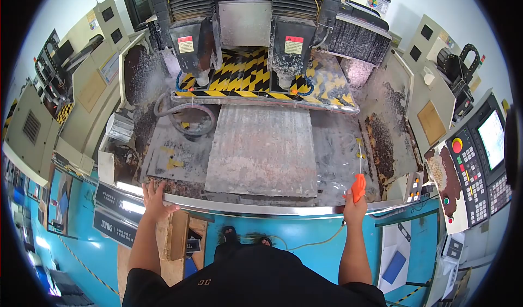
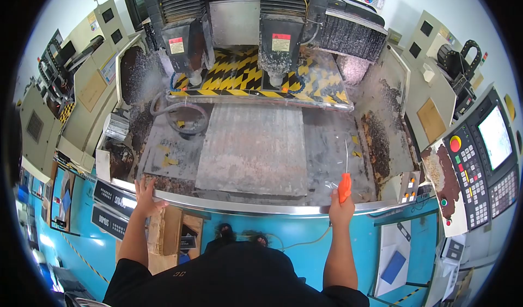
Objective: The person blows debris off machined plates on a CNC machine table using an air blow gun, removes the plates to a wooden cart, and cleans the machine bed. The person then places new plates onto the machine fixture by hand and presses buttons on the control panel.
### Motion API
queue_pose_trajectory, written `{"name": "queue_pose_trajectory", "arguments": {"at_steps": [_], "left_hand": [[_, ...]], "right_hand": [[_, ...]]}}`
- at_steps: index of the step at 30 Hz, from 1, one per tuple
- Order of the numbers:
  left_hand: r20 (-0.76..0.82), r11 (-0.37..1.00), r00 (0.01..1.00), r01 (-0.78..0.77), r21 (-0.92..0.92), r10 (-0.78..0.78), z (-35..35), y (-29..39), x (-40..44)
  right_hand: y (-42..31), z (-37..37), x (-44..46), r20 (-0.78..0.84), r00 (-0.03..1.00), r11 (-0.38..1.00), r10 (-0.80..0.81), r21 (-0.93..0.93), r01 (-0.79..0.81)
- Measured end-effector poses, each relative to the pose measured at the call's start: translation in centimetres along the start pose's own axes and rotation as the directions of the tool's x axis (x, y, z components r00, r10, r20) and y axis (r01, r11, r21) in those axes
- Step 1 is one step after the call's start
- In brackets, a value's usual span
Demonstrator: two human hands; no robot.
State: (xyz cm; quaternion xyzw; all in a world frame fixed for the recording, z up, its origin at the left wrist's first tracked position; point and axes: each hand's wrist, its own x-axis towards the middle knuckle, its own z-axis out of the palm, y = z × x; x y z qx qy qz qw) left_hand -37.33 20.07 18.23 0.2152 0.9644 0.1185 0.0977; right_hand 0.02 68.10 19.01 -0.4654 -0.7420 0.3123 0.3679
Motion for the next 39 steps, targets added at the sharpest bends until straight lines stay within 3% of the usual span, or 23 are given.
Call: {"name": "queue_pose_trajectory", "arguments": {"at_steps": [18, 39], "left_hand": [[-0.003, 1.000, 1.000, 0.003, 0.028, -0.003, 0.0, 0.3, -0.2], [-0.004, 1.000, 1.000, 0.008, 0.007, -0.008, 0.0, 0.4, -0.2]], "right_hand": [[-0.3, -0.2, 0.0, 0.031, 0.998, 0.999, 0.049, -0.014, -0.048], [-1.1, -0.2, -0.1, 0.009, 1.000, 1.000, -0.001, -0.018, 0.002]]}}
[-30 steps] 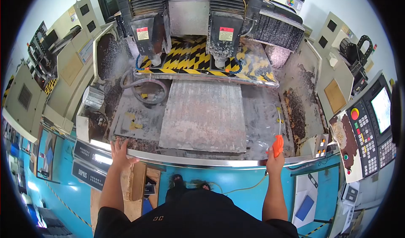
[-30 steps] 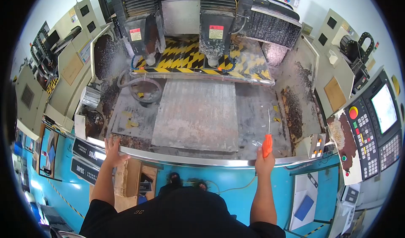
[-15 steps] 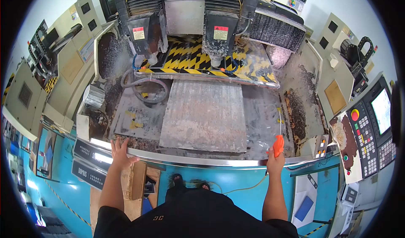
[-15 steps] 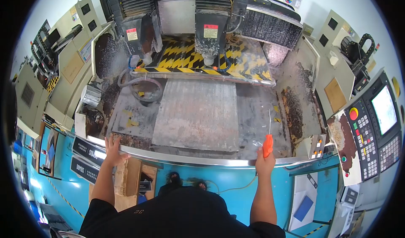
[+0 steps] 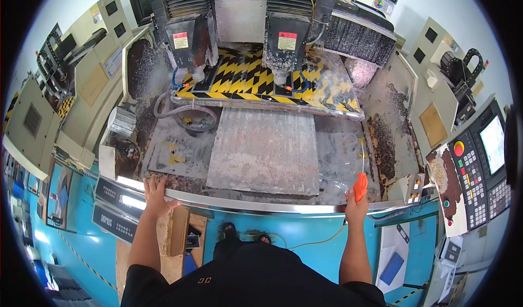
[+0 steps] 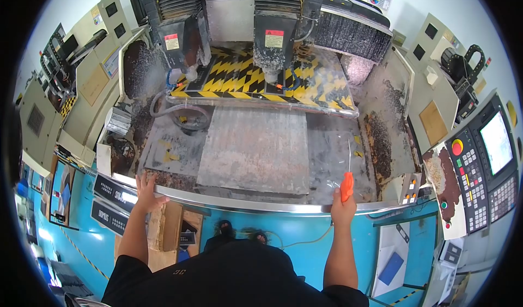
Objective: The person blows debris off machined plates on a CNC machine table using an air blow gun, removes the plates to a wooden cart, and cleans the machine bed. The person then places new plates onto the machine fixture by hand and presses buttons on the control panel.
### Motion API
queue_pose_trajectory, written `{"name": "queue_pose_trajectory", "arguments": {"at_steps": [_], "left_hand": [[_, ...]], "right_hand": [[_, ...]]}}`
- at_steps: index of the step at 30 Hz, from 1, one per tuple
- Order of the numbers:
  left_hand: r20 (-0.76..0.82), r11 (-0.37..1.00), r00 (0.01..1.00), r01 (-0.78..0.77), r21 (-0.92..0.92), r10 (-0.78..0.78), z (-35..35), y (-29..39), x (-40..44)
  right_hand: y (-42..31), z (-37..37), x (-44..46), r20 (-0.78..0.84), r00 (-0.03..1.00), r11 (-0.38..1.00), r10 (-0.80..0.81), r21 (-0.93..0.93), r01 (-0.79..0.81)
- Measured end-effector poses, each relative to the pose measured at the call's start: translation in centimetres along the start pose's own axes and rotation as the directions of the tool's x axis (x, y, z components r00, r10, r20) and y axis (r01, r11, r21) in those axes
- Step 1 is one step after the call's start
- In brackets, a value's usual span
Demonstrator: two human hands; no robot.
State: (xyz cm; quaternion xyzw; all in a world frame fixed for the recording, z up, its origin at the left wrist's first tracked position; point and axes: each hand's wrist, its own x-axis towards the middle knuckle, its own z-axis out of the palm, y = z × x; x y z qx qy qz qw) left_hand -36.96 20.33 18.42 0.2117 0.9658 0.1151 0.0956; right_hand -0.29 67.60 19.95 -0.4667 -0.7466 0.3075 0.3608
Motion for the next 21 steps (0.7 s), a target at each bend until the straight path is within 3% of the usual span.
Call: {"name": "queue_pose_trajectory", "arguments": {"at_steps": [21], "left_hand": [[-0.022, 0.999, 0.999, -0.047, -0.002, 0.047, 0.35, -0.54, 0.20]], "right_hand": [[-0.15, 0.15, 0.04, -0.010, 1.000, 1.000, 0.021, 0.001, -0.021]]}}
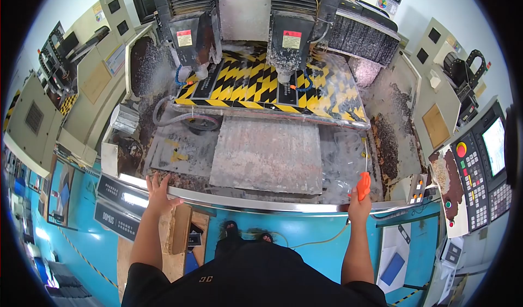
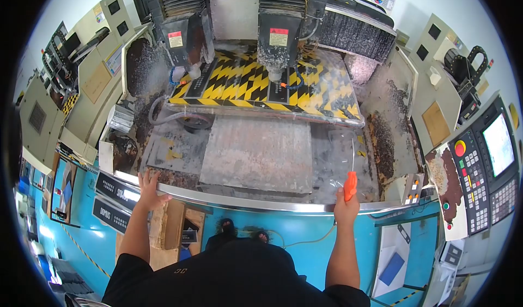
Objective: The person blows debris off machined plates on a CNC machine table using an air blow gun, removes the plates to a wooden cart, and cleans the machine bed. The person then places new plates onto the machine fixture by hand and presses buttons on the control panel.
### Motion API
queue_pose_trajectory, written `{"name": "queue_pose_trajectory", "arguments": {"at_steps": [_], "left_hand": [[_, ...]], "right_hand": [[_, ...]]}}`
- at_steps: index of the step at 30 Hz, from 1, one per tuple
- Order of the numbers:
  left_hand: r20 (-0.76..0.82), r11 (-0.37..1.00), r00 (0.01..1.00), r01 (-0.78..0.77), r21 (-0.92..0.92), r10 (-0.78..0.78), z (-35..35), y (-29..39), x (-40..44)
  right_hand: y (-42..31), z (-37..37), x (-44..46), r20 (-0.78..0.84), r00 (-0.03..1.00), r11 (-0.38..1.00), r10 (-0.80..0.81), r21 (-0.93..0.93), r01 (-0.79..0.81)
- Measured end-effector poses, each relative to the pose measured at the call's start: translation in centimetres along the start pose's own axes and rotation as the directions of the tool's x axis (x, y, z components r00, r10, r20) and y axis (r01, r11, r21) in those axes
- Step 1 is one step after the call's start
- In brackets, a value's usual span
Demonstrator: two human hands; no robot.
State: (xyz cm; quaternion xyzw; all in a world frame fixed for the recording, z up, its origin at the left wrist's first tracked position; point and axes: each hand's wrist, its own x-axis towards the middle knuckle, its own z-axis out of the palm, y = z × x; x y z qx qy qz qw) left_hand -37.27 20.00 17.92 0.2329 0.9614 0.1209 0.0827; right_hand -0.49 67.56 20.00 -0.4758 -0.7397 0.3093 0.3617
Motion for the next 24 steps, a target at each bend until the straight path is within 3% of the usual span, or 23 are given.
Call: {"name": "queue_pose_trajectory", "arguments": {"at_steps": [11, 17, 20, 23, 24], "left_hand": [[-0.001, 1.000, 1.000, -0.008, -0.022, 0.008, 0.1, -0.3, 0.1], [0.106, 0.999, 0.994, 0.016, -0.034, -0.012, -0.9, 0.1, 0.2], [0.156, 1.000, 0.988, 0.020, 0.020, -0.023, -0.9, -0.7, 1.1], [0.435, 0.978, 0.882, 0.119, 0.169, -0.183, -4.1, 2.5, 2.8], [0.348, 0.961, 0.922, 0.075, 0.268, -0.169, -4.5, 4.4, 3.1]], "right_hand": [[0.2, 0.1, 0.0, -0.005, 1.000, 1.000, -0.016, -0.025, 0.016], [1.0, 0.0, 0.3, 0.036, 0.999, 0.998, -0.020, -0.064, 0.022], [1.0, 0.0, 0.1, 0.019, 1.000, 0.999, -0.019, -0.032, 0.020], [0.9, 0.1, 0.3, 0.019, 1.000, 1.000, -0.006, -0.007, 0.007], [1.0, 0.1, 0.3, 0.024, 1.000, 1.000, -0.002, -0.007, 0.002]]}}
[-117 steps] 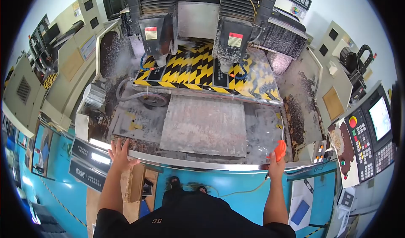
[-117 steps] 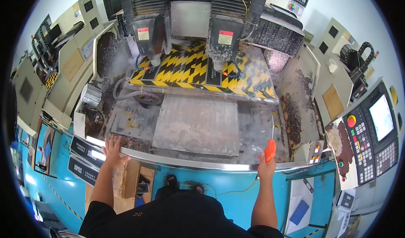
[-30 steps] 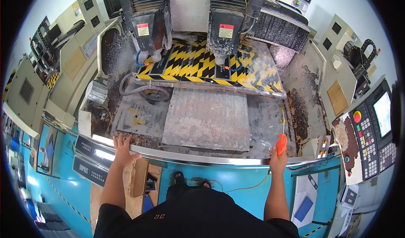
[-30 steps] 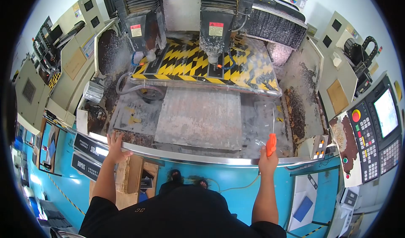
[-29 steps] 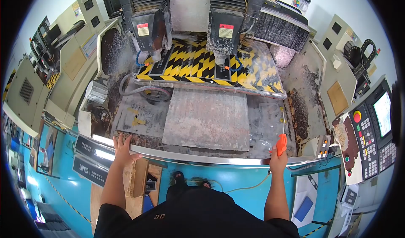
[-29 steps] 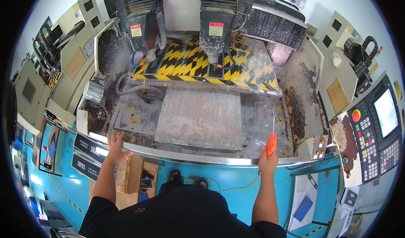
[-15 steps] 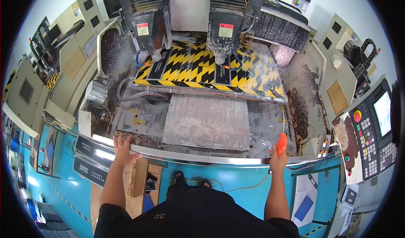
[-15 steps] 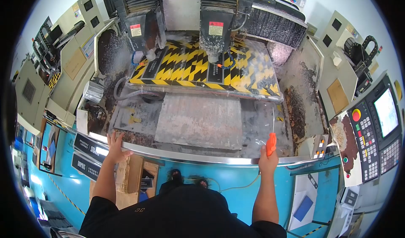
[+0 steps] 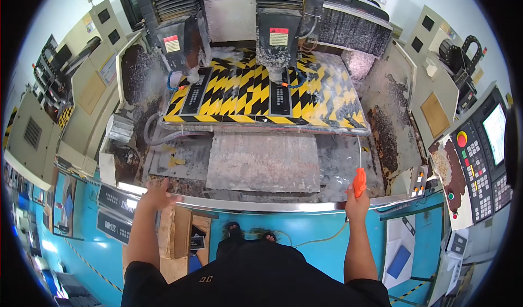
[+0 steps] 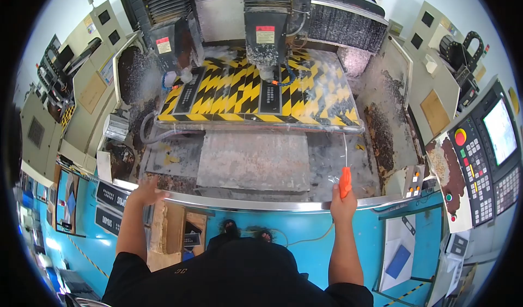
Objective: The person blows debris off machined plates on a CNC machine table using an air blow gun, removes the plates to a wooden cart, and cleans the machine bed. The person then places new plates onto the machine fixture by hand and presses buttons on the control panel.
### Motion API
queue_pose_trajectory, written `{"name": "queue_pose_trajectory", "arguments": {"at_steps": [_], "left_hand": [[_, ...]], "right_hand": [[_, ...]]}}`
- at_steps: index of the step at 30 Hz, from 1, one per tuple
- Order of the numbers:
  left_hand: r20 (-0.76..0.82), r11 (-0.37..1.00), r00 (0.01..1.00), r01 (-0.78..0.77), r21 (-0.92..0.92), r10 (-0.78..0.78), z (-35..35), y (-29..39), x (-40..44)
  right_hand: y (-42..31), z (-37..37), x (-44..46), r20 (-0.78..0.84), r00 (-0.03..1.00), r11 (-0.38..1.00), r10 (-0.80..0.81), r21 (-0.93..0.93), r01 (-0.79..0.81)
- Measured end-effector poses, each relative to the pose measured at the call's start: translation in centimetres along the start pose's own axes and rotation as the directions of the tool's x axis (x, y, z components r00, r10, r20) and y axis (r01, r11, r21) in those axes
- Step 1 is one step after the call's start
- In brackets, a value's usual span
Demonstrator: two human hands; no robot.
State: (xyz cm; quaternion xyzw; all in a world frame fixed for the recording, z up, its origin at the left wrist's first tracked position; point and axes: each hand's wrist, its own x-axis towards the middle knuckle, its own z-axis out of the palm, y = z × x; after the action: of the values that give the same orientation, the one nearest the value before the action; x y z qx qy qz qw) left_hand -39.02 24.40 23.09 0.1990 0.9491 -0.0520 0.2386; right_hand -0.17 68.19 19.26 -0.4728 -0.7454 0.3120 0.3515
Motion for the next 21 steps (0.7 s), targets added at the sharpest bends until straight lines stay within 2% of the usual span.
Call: {"name": "queue_pose_trajectory", "arguments": {"at_steps": [3, 5, 7, 9, 11, 13, 16, 19, 21], "left_hand": [[-0.182, 0.958, 0.946, -0.282, -0.052, 0.268, -3.1, 6.4, 1.2], [-0.398, 0.864, 0.814, -0.495, -0.094, 0.423, -1.7, 11.0, 4.4], [-0.458, 0.744, 0.693, -0.661, -0.096, 0.557, -1.9, 16.8, 6.4], [-0.432, 0.692, 0.626, -0.722, -0.007, 0.649, -2.4, 22.9, 7.8], [-0.481, 0.599, 0.527, -0.801, -0.005, 0.701, -1.2, 28.0, 10.6], [-0.430, 0.617, 0.562, -0.787, -0.014, 0.707, -1.3, 32.6, 13.0], [-0.407, 0.615, 0.540, -0.785, 0.073, 0.737, -1.0, 37.4, 16.3], [-0.385, 0.605, 0.514, -0.780, 0.161, 0.766, -0.8, 40.3, 18.5], [-0.315, 0.626, 0.553, -0.750, 0.215, 0.771, -0.9, 41.8, 18.9]], "right_hand": [[-0.5, 0.1, 0.0, -0.001, 1.000, 0.999, 0.030, -0.016, -0.030], [-0.8, 0.0, 0.1, 0.015, 0.998, 0.997, 0.054, -0.054, -0.053], [-0.6, 0.0, 0.1, 0.023, 0.998, 0.995, 0.062, -0.075, -0.061], [-0.2, 0.0, 0.3, 0.024, 0.998, 0.995, 0.054, -0.082, -0.052], [-0.2, 0.0, 0.4, 0.022, 0.997, 0.995, 0.078, -0.067, -0.077], [-0.1, 0.3, 0.3, 0.003, 0.997, 0.996, 0.081, -0.047, -0.081], [0.1, 0.4, 0.5, -0.024, 0.997, 0.997, 0.068, -0.043, -0.068], [0.1, 0.5, 0.5, -0.019, 0.995, 0.994, 0.101, -0.040, -0.102], [0.2, 0.3, 0.7, -0.020, 0.994, 0.993, 0.112, -0.040, -0.112]]}}
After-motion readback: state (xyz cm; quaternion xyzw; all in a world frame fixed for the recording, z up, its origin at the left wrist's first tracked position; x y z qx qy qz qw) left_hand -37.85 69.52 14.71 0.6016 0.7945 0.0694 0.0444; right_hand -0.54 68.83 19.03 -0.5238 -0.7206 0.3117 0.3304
